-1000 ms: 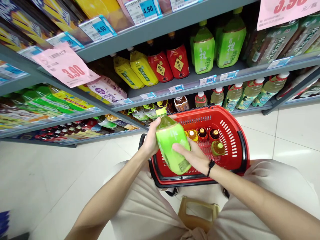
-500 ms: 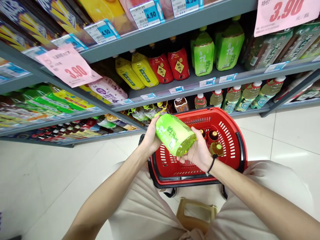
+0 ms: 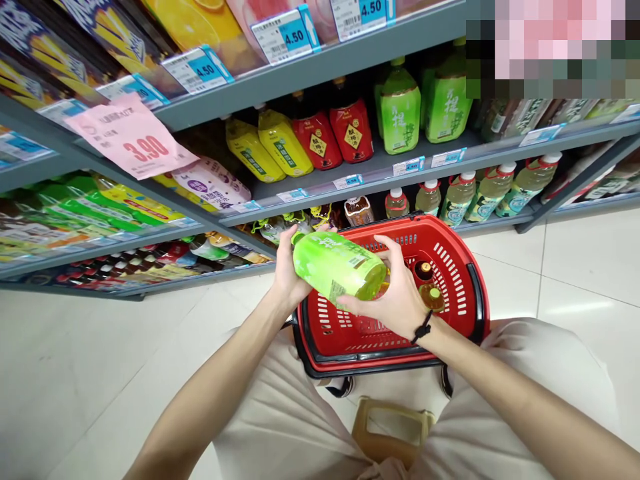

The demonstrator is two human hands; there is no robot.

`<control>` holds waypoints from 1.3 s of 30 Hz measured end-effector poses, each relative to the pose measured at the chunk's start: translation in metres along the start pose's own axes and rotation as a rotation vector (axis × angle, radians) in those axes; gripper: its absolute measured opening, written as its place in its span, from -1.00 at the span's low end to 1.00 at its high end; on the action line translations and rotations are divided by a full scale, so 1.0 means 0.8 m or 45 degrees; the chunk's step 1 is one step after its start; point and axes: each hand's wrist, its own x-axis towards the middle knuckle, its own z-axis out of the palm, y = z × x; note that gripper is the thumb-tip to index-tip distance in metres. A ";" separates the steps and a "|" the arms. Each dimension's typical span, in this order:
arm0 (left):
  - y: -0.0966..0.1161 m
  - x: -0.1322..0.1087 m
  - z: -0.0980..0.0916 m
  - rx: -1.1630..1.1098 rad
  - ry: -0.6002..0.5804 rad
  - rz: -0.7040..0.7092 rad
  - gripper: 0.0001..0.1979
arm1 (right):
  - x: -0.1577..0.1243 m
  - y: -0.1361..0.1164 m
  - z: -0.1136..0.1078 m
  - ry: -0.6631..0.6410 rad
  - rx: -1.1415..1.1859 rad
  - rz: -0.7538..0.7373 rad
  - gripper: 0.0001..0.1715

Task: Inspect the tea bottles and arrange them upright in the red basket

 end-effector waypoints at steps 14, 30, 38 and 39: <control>-0.002 -0.004 -0.006 -0.033 -0.111 0.109 -0.55 | 0.001 -0.003 -0.010 -0.028 -0.407 -0.611 0.32; 0.001 -0.010 0.003 0.113 -0.069 0.328 -0.60 | 0.008 -0.028 0.004 -0.218 0.980 0.714 -0.28; -0.003 -0.017 0.008 0.066 -0.138 0.327 -0.67 | 0.008 -0.020 0.009 -0.541 1.022 1.098 0.28; -0.003 -0.017 0.008 0.067 -0.141 0.321 -0.67 | 0.007 -0.019 0.010 -0.534 1.026 1.087 0.31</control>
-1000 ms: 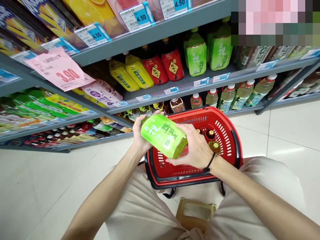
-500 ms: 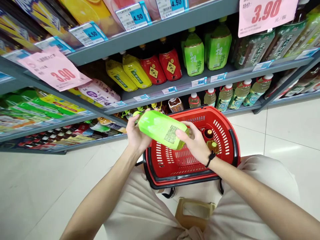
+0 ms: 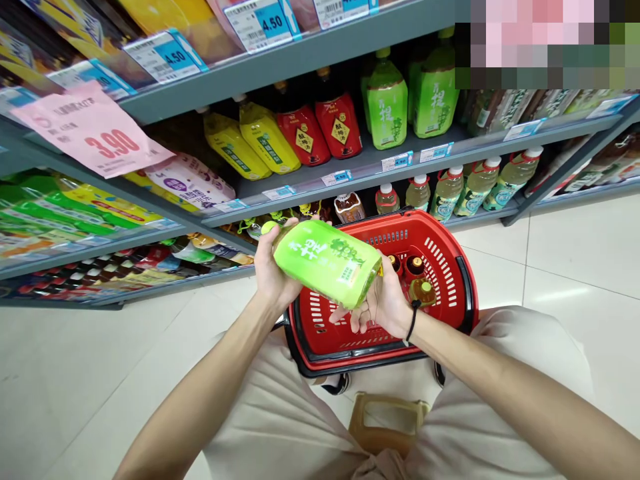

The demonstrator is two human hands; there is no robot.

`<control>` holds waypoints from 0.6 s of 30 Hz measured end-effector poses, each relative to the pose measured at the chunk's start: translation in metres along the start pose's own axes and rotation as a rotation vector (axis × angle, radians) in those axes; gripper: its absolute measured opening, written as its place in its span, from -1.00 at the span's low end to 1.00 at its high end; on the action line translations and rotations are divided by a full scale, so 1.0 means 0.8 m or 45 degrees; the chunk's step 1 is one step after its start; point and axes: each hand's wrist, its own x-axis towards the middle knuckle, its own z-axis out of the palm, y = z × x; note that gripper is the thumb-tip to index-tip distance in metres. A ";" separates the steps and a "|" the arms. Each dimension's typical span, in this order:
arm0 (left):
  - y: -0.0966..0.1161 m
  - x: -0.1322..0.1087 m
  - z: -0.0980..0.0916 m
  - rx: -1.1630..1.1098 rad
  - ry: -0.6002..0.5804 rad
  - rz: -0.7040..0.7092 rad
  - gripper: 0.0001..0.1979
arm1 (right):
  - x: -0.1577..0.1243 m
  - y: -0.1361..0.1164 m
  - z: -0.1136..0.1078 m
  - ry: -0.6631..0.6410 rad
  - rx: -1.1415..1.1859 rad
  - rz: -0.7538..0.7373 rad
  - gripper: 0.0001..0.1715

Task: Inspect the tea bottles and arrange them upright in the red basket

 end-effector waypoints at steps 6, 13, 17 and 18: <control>0.005 0.003 -0.005 0.221 -0.120 0.033 -0.38 | -0.001 -0.001 -0.010 0.076 -0.028 -0.082 0.32; 0.023 -0.004 -0.016 0.405 -0.407 -0.400 -0.25 | -0.001 0.001 -0.048 0.163 -0.069 -0.148 0.36; 0.017 0.001 -0.023 0.434 -0.328 -0.520 -0.36 | -0.005 0.003 -0.065 0.107 -0.216 -0.095 0.35; 0.014 0.002 -0.023 0.446 -0.292 -0.503 -0.40 | -0.006 0.001 -0.068 0.097 -0.306 -0.083 0.33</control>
